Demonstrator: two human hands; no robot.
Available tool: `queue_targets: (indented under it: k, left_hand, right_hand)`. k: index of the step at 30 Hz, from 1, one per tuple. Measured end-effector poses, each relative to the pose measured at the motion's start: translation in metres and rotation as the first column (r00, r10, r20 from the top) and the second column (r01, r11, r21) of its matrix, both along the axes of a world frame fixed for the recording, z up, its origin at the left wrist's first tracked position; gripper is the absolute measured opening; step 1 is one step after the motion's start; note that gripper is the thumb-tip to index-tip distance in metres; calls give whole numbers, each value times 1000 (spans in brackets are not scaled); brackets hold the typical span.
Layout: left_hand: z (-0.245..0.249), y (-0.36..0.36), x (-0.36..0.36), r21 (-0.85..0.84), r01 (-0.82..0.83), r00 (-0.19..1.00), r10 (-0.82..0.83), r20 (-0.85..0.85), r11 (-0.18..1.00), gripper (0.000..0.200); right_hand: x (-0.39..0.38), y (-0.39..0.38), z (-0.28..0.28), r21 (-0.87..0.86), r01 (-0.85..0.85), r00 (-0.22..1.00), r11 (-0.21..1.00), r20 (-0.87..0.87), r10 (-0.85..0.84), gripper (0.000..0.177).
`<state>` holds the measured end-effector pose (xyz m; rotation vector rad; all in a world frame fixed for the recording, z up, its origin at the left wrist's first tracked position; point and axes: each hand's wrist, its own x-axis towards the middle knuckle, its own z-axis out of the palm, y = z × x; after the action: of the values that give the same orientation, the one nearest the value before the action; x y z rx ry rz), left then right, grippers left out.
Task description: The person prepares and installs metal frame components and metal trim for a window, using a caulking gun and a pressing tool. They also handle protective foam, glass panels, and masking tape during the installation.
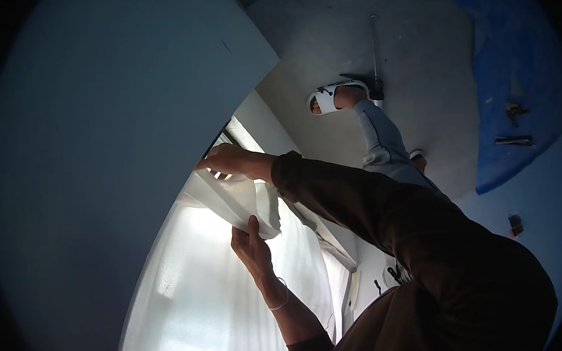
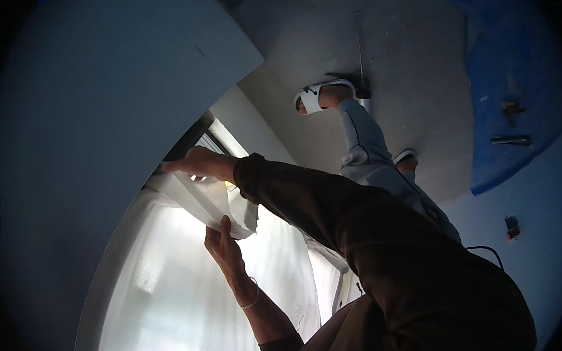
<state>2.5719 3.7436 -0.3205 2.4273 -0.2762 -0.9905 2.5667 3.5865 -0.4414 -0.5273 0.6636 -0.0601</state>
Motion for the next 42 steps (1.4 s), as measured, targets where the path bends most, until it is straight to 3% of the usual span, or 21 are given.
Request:
queue_targets:
  k: [2, 3, 5, 6, 9, 11, 13, 14, 17, 18, 20, 24, 26, 28, 29, 30, 32, 34, 36, 38, 42]
  left_hand:
    - [4, 14, 6, -10, 62, 998, -62, 12, 998, 32]
    - [9, 16, 7, 33, 101, 995, -100, -19, 994, 32]
    - [13, 16, 8, 106, 181, 983, -179, -29, 978, 30]
    - [10, 21, 11, 133, 243, 970, -237, -56, 961, 33]
    - [22, 29, -3, 73, 329, 944, -328, -35, 941, 44]
    - [37, 33, -8, 47, 198, 979, -199, 29, 979, 49]
    - [56, 40, -5, -32, 38, 994, -34, 106, 999, 50]
    - [66, 39, -2, -106, -41, 992, 53, 117, 994, 49]
    - [102, 18, 9, -122, 4, 964, 29, 265, 993, 55]
    - [113, 6, 14, -110, 19, 954, 15, 300, 994, 56]
    - [128, -17, 25, -118, 20, 947, 19, 321, 993, 60]
    - [132, -71, 40, -39, -59, 962, 67, 266, 997, 65]
    - [112, -70, 56, 85, 86, 955, -106, 277, 993, 45]
    - [101, -59, 58, 27, 124, 944, -126, 303, 992, 40]
    - [118, -65, 51, 22, 102, 961, -104, 256, 995, 41]
    - [134, -70, 43, 20, 73, 974, -76, 213, 997, 41]
    - [136, -64, 38, -26, 202, 913, -178, 368, 979, 41]
    - [136, -65, 34, -1, 234, 900, -216, 379, 972, 40]
    - [131, -62, 23, -49, 155, 954, -137, 266, 987, 35]
    - [151, -55, 2, -34, 318, 916, -298, 270, 947, 27]
    - [239, -58, -38, -54, 330, 893, -293, 340, 942, 22]
  right_hand:
    - [29, 11, 4, -346, -252, 966, 904, -141, 215, 73]
    - [38, 21, 1, -355, -254, 966, 900, -134, 220, 73]
    - [50, 28, 7, -343, -108, 974, 933, -225, 30, 67]
    - [43, 35, 5, -503, -65, 978, 862, -202, -44, 56]
    - [43, 32, 4, -531, 41, 984, 846, -128, -128, 47]
    - [25, 26, 26, -613, 113, 980, 782, -62, -190, 46]
    - [-3, 23, 61, -626, -95, 990, 774, -137, 11, 46]
    - [-12, 35, 71, -684, -30, 993, 729, -102, -55, 46]
    - [-41, 51, 121, -688, -7, 996, 726, -67, -54, 39]
    - [-47, 61, 137, -739, 127, 982, 661, 0, -188, 31]
    - [-61, 69, 165, -703, 168, 976, 691, 17, -219, 25]
    - [-84, 88, 185, -809, 227, 960, 543, 90, -267, 24]
    - [-99, 92, 193, -770, 204, 972, 605, 84, -220, 24]
    - [-110, 79, 188, -795, -8, 999, 606, -29, -24, 26]
    - [-110, 68, 193, -765, 184, 981, 617, 110, -157, 27]
    - [-109, 52, 198, -838, 162, 971, 522, 40, -237, 32]
    - [-67, 19, 203, -808, 133, 928, 575, -101, -358, 37]
    - [-8, -6, 189, -667, -76, 997, 741, -52, 56, 40]
    - [37, -30, 204, -873, -212, 952, 440, -82, 295, 34]
    - [41, -25, 205, -905, -159, 968, 396, -63, 244, 34]
    - [45, -4, 203, -956, -70, 997, 285, -62, 38, 32]
